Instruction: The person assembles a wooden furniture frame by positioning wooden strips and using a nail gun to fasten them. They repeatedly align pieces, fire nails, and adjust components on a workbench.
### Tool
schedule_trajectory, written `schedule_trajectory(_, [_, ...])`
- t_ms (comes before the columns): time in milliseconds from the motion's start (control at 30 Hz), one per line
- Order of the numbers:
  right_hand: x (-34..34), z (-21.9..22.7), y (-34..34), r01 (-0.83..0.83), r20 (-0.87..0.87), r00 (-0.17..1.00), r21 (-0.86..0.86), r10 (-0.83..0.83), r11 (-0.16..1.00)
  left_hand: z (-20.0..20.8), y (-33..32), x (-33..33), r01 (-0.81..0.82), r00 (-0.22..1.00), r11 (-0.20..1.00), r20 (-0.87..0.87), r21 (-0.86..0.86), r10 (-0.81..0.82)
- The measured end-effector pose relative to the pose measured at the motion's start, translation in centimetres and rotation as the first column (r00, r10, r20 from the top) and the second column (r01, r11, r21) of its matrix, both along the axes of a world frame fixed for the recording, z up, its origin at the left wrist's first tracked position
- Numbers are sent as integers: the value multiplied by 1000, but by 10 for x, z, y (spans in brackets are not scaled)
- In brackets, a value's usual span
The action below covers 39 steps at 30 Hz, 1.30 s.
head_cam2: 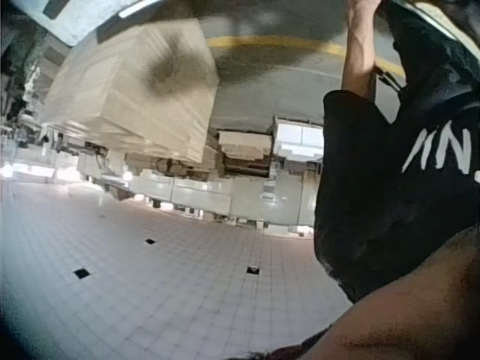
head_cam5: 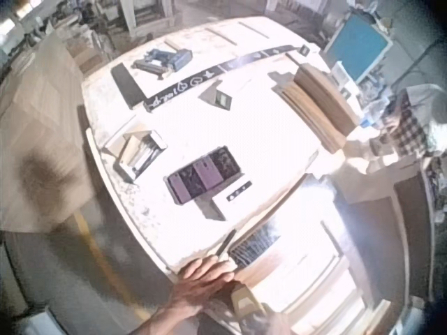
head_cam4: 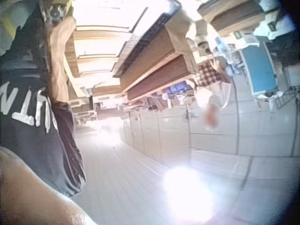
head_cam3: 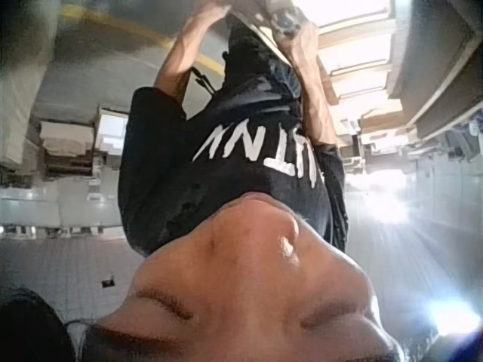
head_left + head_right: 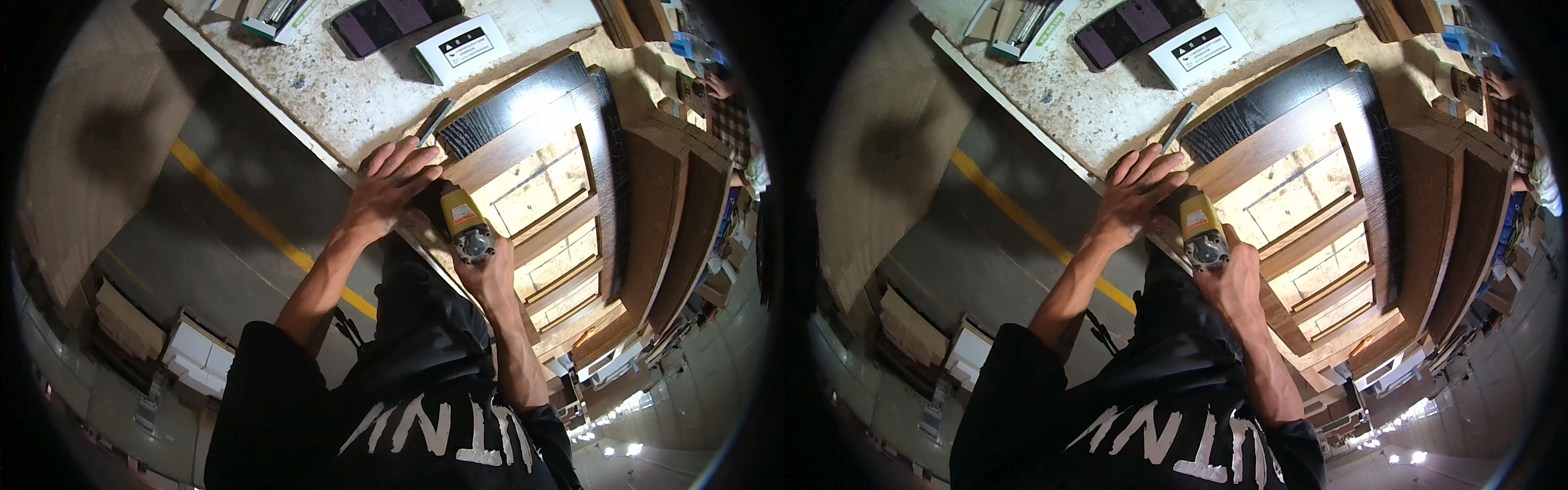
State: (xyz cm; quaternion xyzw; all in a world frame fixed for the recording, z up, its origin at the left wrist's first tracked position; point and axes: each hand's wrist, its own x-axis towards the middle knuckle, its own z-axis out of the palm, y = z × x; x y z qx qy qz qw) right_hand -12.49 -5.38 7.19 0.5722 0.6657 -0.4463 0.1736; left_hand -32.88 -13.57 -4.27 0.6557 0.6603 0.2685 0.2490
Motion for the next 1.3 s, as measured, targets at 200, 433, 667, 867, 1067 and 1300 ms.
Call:
schedule_trajectory(200, [24, 11, 6, 18, -197, 980, 11, -15, 1000, 10, 2, 0, 3, 998, 999, 61, -35, -1])
schedule_trajectory(433, [145, 41, -47, 285, -159, 949, 70, -271, 956, 14, 6, 6, 38, 996, 996, -71, -84, -44])
schedule_trajectory(667, [326, 47, -107, 570, -57, 821, 112, -568, 814, 15, 2, 10, 24, 991, 992, -131, -120, -40])
schedule_trajectory(867, [503, 41, -159, 559, 123, 752, 403, -648, 725, 26, -10, 35, -151, 961, 976, -256, -155, 108])
schedule_trajectory(1067, [675, -58, -180, 406, 187, 702, 687, -687, 603, 33, 4, 140, -392, 848, 885, -471, -250, 242])
schedule_trajectory(1300, [683, -88, -155, 474, 73, 613, 762, -787, 440, 17, 84, 286, -24, 965, 996, -264, -84, 1])
